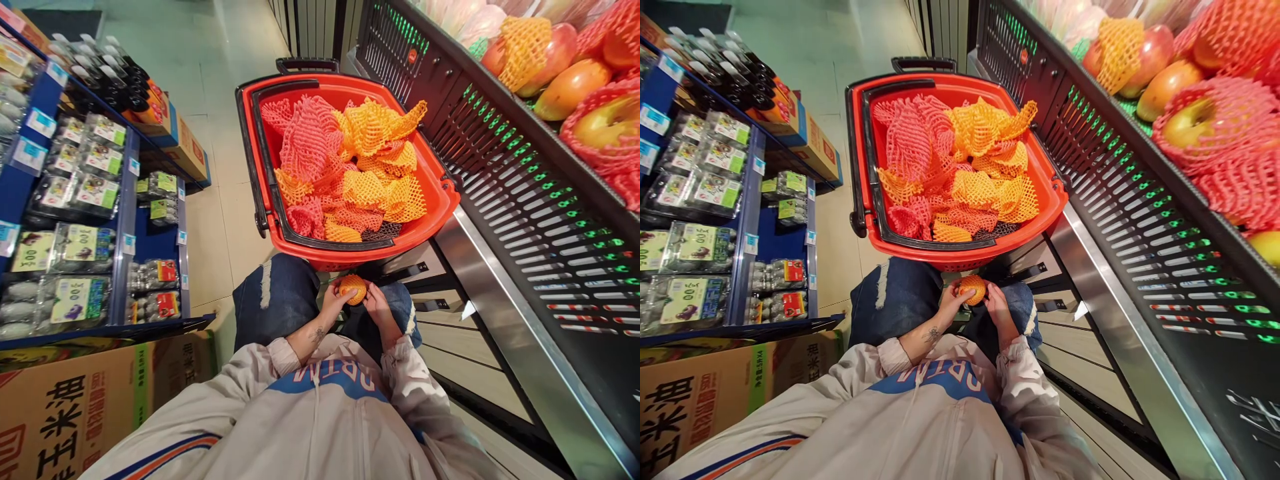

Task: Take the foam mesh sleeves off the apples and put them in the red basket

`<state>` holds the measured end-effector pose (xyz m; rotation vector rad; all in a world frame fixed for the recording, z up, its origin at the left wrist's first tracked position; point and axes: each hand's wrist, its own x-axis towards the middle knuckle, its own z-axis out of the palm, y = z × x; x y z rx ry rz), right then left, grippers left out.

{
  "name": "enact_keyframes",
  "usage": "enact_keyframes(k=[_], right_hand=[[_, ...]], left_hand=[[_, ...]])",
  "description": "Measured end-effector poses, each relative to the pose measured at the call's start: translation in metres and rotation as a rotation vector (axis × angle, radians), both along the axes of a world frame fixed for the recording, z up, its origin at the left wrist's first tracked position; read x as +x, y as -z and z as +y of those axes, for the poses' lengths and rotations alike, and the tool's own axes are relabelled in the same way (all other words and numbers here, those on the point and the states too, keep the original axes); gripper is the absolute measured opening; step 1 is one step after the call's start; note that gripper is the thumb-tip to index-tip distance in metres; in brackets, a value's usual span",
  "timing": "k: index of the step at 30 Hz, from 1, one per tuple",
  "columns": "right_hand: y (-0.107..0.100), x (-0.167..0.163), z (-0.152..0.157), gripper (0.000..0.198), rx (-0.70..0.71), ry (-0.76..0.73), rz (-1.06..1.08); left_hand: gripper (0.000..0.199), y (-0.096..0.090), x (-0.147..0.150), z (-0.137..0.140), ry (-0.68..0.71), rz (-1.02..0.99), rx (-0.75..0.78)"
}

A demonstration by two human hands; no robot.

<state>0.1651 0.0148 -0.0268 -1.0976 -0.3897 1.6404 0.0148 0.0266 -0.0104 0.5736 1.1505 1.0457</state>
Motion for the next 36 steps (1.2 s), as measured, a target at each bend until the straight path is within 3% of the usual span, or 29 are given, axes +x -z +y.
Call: enact_keyframes(k=[4, 15, 20, 25, 30, 36], right_hand=[[0.009, 0.002, 0.001, 0.031, -0.014, 0.051, -0.013], [0.014, 0.004, 0.002, 0.020, -0.071, 0.059, 0.018], [0.011, 0.006, 0.004, 0.032, -0.110, -0.004, 0.060], [0.017, 0.006, 0.004, 0.030, -0.108, 0.038, 0.036], [0.025, 0.003, 0.006, 0.027, -0.099, 0.033, 0.031], [0.018, 0.002, 0.001, 0.037, -0.075, -0.132, 0.051]], left_hand=[[0.079, -0.003, 0.001, -0.003, 0.034, -0.014, 0.008], [0.070, -0.015, 0.001, -0.002, 0.077, -0.047, -0.004], [0.084, -0.012, 0.002, -0.004, 0.130, -0.016, 0.005], [0.085, -0.013, 0.002, -0.006, 0.167, 0.029, 0.061], [0.082, -0.016, 0.002, -0.004, 0.057, -0.070, -0.047], [0.077, -0.011, -0.002, 0.002, -0.048, -0.045, -0.096]])
